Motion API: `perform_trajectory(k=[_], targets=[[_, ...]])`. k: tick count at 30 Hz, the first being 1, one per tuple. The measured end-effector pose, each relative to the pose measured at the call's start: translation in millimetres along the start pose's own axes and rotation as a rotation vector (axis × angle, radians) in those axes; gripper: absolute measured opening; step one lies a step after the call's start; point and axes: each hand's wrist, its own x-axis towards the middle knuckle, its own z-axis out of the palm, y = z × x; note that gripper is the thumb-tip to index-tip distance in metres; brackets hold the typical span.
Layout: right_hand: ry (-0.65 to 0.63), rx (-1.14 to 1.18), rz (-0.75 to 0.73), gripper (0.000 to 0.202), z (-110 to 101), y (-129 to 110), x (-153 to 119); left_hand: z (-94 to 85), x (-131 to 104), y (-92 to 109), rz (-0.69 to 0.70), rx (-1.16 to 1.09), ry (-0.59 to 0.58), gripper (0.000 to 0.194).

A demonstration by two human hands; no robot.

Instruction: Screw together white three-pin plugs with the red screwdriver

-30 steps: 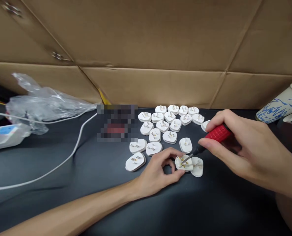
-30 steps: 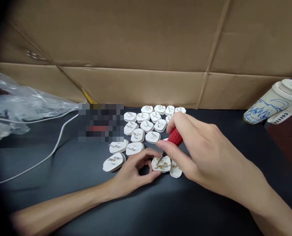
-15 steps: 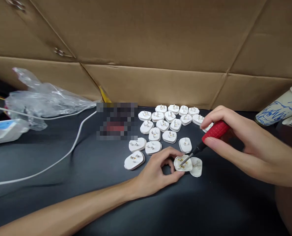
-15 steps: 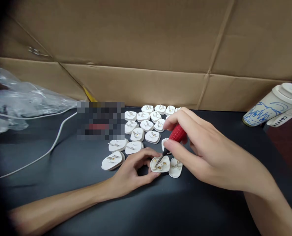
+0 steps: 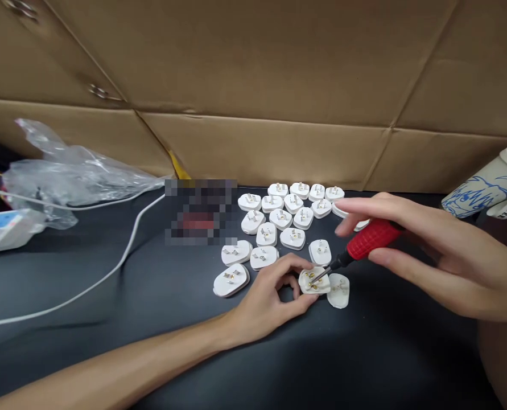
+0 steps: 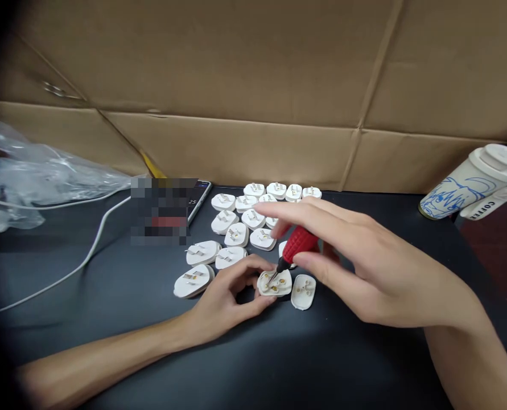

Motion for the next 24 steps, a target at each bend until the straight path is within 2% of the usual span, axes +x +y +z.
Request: perform_trajectory(k=[2,5,7,8,13,15,18,20,22,24], targets=[[0.051,0.019,0.010,0.034,2.1,1.1,1.5,0.1,-0.3,-1.0,-0.007,0.016,0.011,0.024],[0.161,-0.017,0.102,0.014,11.5,-0.9,6.5,0.1,-0.8,-2.5,-0.019,0.047,0.016,0.023],[0.209,-0.066,0.144,0.011,14.8,-1.8,8.2,-0.1,-1.0,-2.6,-0.020,0.048,0.011,0.024],[0.205,-0.073,0.145,0.012,14.2,-1.6,8.1,-0.3,-1.1,-2.4,-0.020,0.047,0.008,0.024],[-0.003,0.069,0.018,0.028,2.4,0.7,4.4,-0.9,-0.9,-2.0,-0.038,-0.004,0.001,0.025],[0.028,0.046,0.007,0.020,3.1,-0.7,4.9,-0.8,-0.8,-3.0,-0.056,-0.031,0.000,0.026],[0.151,-0.067,0.097,0.003,10.5,-4.2,6.9,-0.3,-0.9,-4.4,-0.060,-0.034,0.004,0.026],[0.198,-0.111,0.150,0.006,13.4,-5.1,7.0,0.0,-0.8,-4.3,-0.052,-0.024,-0.001,0.025],[0.166,-0.089,0.145,0.006,11.8,-4.0,5.8,-0.1,-0.8,-3.1,-0.034,-0.018,-0.012,0.025],[0.088,-0.004,0.084,0.015,7.5,-1.4,4.4,-0.3,-0.7,-1.3,-0.019,-0.019,-0.022,0.026]])
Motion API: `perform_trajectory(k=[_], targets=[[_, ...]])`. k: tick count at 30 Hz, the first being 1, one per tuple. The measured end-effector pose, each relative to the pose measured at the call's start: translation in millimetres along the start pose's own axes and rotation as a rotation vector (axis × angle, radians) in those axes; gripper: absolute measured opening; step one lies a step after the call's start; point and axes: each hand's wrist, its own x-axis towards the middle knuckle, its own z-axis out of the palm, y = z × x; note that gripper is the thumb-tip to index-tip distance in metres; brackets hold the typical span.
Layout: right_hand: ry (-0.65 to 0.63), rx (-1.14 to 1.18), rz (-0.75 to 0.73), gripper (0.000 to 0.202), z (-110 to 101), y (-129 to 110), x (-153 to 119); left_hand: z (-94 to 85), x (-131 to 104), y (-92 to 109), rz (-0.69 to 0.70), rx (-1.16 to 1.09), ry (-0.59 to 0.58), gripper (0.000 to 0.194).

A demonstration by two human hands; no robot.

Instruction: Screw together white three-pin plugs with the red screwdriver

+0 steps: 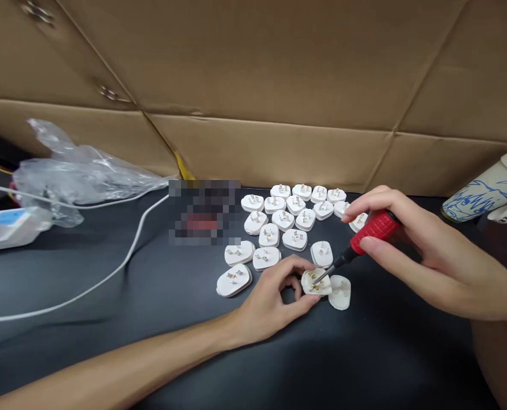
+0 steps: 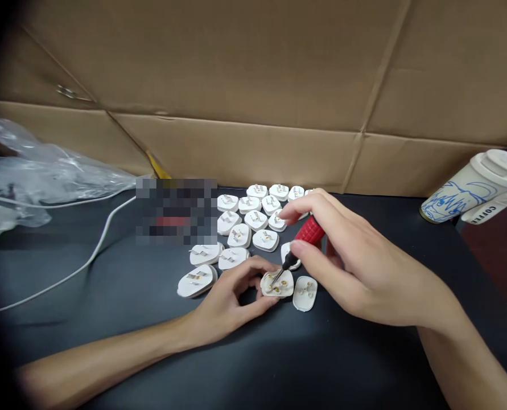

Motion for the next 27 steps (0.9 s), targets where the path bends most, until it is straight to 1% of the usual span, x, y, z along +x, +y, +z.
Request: perform_trajectory(k=[2,4,6,9,11,13,15,17,19,21,22,23,24,27], targets=[[-0.035,0.088,-0.045,0.022,-3.2,3.1,0.6,-0.3,-0.1,1.5,0.005,0.000,-0.002,0.026],[-0.018,0.103,-0.040,0.018,-2.4,5.7,2.9,-0.4,-0.4,2.3,0.004,0.006,-0.002,0.024],[0.027,0.051,0.028,0.008,1.5,7.1,5.6,-0.3,-0.8,2.3,0.013,0.016,-0.005,0.023],[0.079,-0.027,0.115,0.010,5.0,7.1,6.6,-0.1,-0.8,2.0,0.021,0.035,-0.002,0.023],[0.037,-0.016,0.076,0.007,2.1,5.9,4.5,-0.3,-0.3,2.0,0.009,0.032,0.005,0.024],[-0.052,0.040,-0.022,0.012,-3.0,4.5,1.9,-0.7,0.2,2.1,-0.005,0.018,0.005,0.024],[-0.097,0.075,-0.085,0.013,-5.8,3.5,0.6,-1.2,0.3,1.8,-0.008,0.007,0.005,0.025],[-0.064,0.035,-0.069,0.007,-3.4,3.1,1.1,-1.4,0.0,1.3,-0.008,0.003,0.009,0.025],[0.006,-0.044,-0.001,0.002,2.6,2.2,2.2,-1.3,-0.4,0.8,-0.005,0.006,0.016,0.024],[0.071,-0.105,0.059,0.003,7.6,-0.3,2.4,-1.0,-0.5,0.7,0.000,0.012,0.014,0.023],[0.084,-0.120,0.069,0.003,8.2,-2.1,1.8,-0.9,-0.4,0.8,0.008,0.013,0.009,0.024],[0.069,-0.119,0.064,0.003,7.4,-4.2,0.9,-0.7,-0.3,0.9,0.017,0.011,0.004,0.024],[0.029,-0.102,0.038,0.004,5.2,-6.2,-0.2,-0.6,-0.1,1.1,0.023,0.008,0.001,0.024],[-0.124,0.024,-0.102,0.018,-3.8,-9.9,-3.7,-0.3,0.3,1.1,0.017,-0.004,0.006,0.025]])
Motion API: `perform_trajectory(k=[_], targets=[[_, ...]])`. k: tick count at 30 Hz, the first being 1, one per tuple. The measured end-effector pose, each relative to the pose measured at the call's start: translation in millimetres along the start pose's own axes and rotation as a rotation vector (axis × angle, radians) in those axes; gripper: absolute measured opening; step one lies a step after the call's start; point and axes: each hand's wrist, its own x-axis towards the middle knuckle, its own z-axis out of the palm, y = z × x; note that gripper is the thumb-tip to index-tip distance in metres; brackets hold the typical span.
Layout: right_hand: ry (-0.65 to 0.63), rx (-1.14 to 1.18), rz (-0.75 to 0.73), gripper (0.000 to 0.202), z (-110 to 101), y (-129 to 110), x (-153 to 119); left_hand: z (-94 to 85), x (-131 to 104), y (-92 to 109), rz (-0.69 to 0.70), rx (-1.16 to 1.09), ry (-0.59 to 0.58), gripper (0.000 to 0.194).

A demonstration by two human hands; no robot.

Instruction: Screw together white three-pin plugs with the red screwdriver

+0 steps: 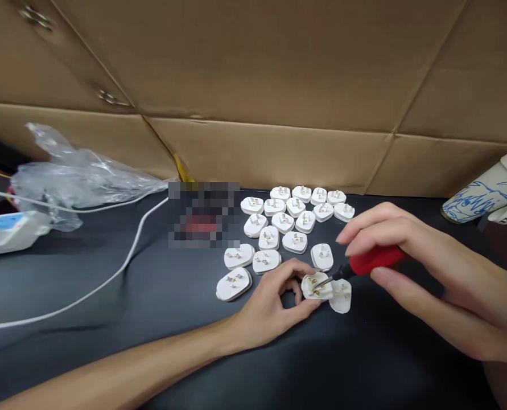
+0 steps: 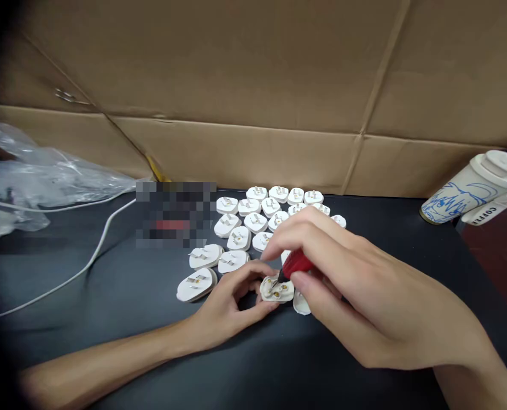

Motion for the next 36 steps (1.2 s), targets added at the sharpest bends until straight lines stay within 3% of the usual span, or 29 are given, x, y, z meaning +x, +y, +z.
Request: perform_trajectory(k=[3,8,11,15,17,20,22,29,32,34,36], targets=[[0.010,0.042,-0.003,0.018,-0.6,0.5,-1.0,0.2,-0.4,-0.7,-0.017,-0.009,0.012,0.024],[0.191,-0.031,0.183,0.003,12.1,5.6,4.5,0.8,-2.3,-0.6,0.033,0.054,-0.005,0.025],[0.142,0.004,0.225,0.003,7.8,9.0,3.9,0.5,-2.4,1.2,0.017,0.051,-0.008,0.025],[0.038,0.065,0.084,0.016,-4.8,11.6,0.0,-0.4,-1.8,2.6,-0.002,0.011,-0.001,0.025],[0.058,0.038,0.066,0.013,-4.7,11.1,0.5,-0.4,-1.8,2.2,-0.001,-0.003,-0.001,0.024],[0.155,-0.029,0.183,0.005,2.7,9.1,3.5,0.0,-1.6,1.0,-0.010,0.000,0.006,0.023],[0.195,-0.068,0.251,0.011,6.6,8.0,4.8,0.3,-1.2,0.5,-0.031,-0.007,0.011,0.022],[0.046,0.012,0.048,0.016,2.6,6.5,3.6,0.0,-0.6,-1.9,-0.039,-0.038,0.003,0.025],[0.178,-0.044,0.159,0.004,9.3,3.6,5.1,0.4,-1.9,-2.5,-0.019,-0.015,0.022,0.024],[0.258,-0.087,0.243,0.009,13.4,2.1,5.8,0.6,-2.6,-1.9,0.007,0.014,0.007,0.024],[0.253,-0.086,0.269,0.007,12.7,2.0,5.1,0.4,-2.9,-0.7,0.025,0.026,-0.009,0.026]])
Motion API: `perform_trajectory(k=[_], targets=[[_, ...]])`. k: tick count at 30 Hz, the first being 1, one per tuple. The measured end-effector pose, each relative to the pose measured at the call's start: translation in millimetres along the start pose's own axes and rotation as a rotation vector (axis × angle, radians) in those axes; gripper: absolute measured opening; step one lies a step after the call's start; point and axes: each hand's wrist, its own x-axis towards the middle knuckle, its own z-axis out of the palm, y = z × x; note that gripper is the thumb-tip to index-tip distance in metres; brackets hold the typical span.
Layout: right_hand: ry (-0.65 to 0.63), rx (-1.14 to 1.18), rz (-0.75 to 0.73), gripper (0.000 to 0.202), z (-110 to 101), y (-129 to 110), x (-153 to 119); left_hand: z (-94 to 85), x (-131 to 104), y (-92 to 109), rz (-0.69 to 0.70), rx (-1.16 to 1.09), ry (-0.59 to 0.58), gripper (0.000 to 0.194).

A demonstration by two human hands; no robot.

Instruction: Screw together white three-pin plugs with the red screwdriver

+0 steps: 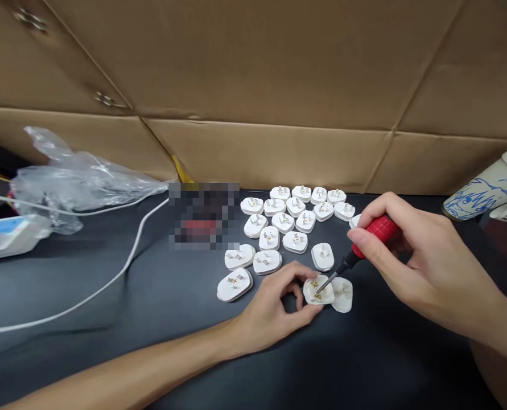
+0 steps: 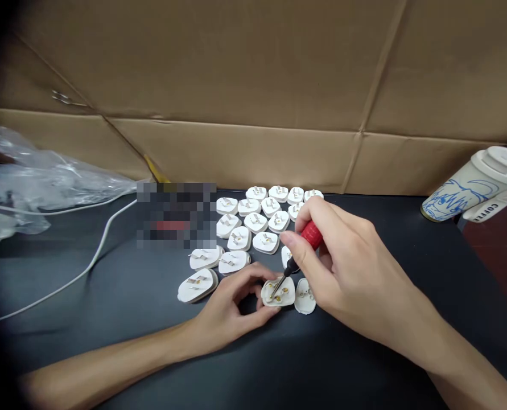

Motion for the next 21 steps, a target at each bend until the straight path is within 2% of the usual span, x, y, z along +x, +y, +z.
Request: perform_trajectory(k=[1,3,5,8,11,14,16,18,21], targets=[[-0.042,0.019,-0.019,0.002,-2.3,0.9,0.0,-0.3,0.1,0.7,0.000,-0.004,0.000,0.026],[-0.160,0.080,-0.103,0.013,-8.3,3.4,0.5,-1.0,0.5,1.9,-0.015,-0.022,0.010,0.025],[-0.215,0.126,-0.171,0.016,-11.9,5.3,1.6,-1.4,1.1,2.6,-0.036,-0.039,0.019,0.024],[-0.121,0.094,-0.113,0.003,-7.1,5.7,4.0,-1.5,1.8,2.5,-0.050,-0.039,0.025,0.024],[0.007,0.032,-0.006,0.014,1.1,6.2,6.3,-1.4,2.3,2.2,-0.052,-0.014,0.023,0.023],[-0.065,0.048,-0.053,0.005,-1.5,8.6,6.7,-1.5,2.5,2.4,-0.061,0.007,0.024,0.024],[-0.164,0.082,-0.155,0.013,-7.6,9.7,5.5,-1.4,2.4,2.5,-0.063,0.009,0.031,0.025],[-0.205,0.097,-0.216,0.016,-11.3,8.6,3.8,-1.1,2.2,2.3,-0.069,-0.003,0.039,0.025],[-0.151,0.073,-0.112,0.005,-6.9,3.5,2.2,-0.7,1.9,2.1,-0.061,-0.010,0.037,0.024]])
